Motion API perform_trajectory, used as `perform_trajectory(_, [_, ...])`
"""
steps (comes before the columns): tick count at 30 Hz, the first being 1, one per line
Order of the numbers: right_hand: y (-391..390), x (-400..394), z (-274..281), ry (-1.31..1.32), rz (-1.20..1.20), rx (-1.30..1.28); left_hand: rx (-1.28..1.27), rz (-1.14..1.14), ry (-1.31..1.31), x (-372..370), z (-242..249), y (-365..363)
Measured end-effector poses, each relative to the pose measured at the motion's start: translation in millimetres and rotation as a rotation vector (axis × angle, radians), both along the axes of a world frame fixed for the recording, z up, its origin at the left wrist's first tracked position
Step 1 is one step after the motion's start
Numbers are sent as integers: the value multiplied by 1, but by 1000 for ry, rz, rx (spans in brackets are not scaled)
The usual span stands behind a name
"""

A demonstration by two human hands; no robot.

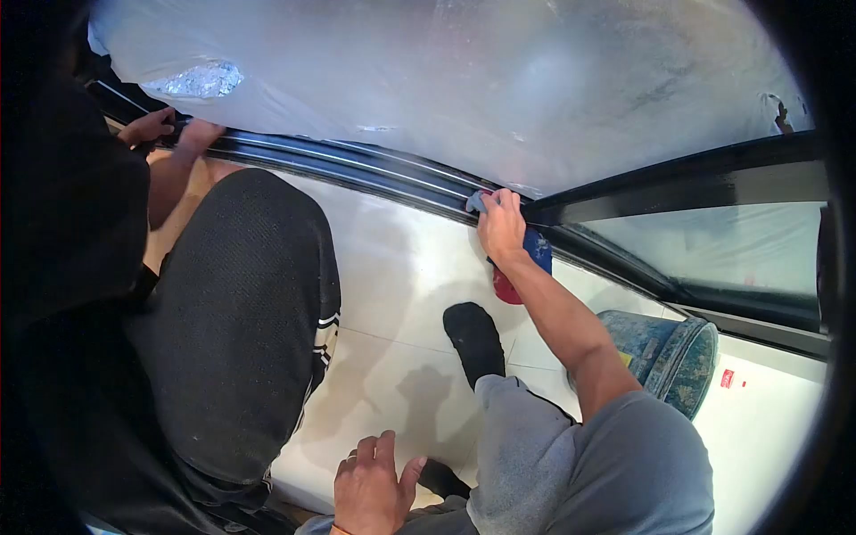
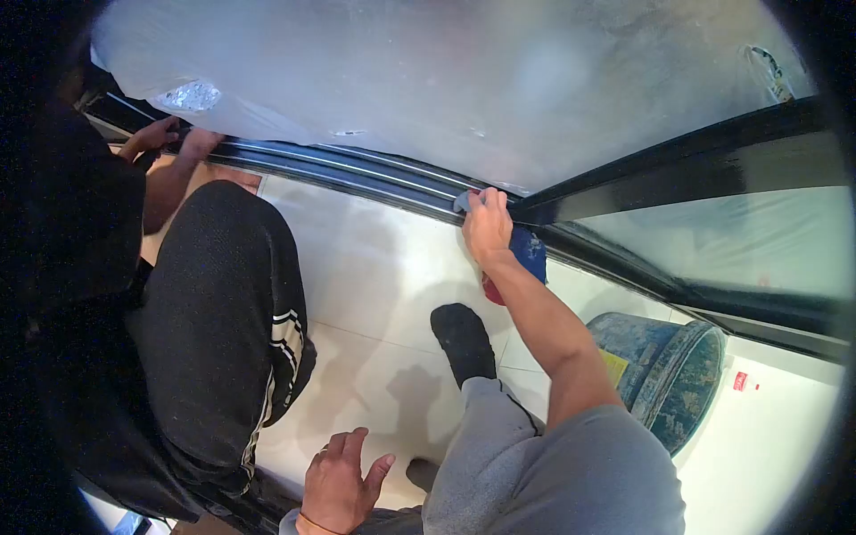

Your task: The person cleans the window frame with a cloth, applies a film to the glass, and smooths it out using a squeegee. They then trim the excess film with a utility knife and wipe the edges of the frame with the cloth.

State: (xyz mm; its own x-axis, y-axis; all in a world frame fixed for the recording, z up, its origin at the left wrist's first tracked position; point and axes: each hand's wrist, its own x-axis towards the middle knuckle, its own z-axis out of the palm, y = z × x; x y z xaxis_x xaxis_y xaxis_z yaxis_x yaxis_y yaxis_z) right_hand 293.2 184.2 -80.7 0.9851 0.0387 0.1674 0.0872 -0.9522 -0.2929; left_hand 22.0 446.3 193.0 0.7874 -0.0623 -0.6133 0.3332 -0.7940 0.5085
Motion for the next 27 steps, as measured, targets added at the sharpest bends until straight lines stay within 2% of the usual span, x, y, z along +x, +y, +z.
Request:
perform_trajectory(5, [59,29,-29,-23,-98,110,-2,-32,55,11,3,0])
perform_trajectory(8, [123,61,-34,39,5,138,-10,-41,-61,3,-5,4])
perform_trajectory(9, [145,74,-43,80,76,136,5,-45,-24,5,-7,4])
perform_trajectory(10, [165,80,-29,158,63,280,19,-48,15,7,-9,4])
perform_trajectory(12, [193,88,-31,110,144,411,36,-40,67,10,-13,5])
perform_trajectory(15, [169,80,-20,3,344,334,47,-56,-3,9,-17,9])
perform_trajectory(16, [144,67,2,23,382,195,36,-47,12,10,-15,9])
perform_trajectory(19, [61,29,35,105,286,-80,17,-29,12,7,-7,6])
perform_trajectory(21, [16,18,28,80,136,-227,29,-53,-59,2,-7,3])
perform_trajectory(24, [-3,20,20,179,50,-279,1,-81,-26,2,-6,3])
perform_trajectory(27, [3,28,-4,213,61,-250,-9,-80,-68,8,1,1])
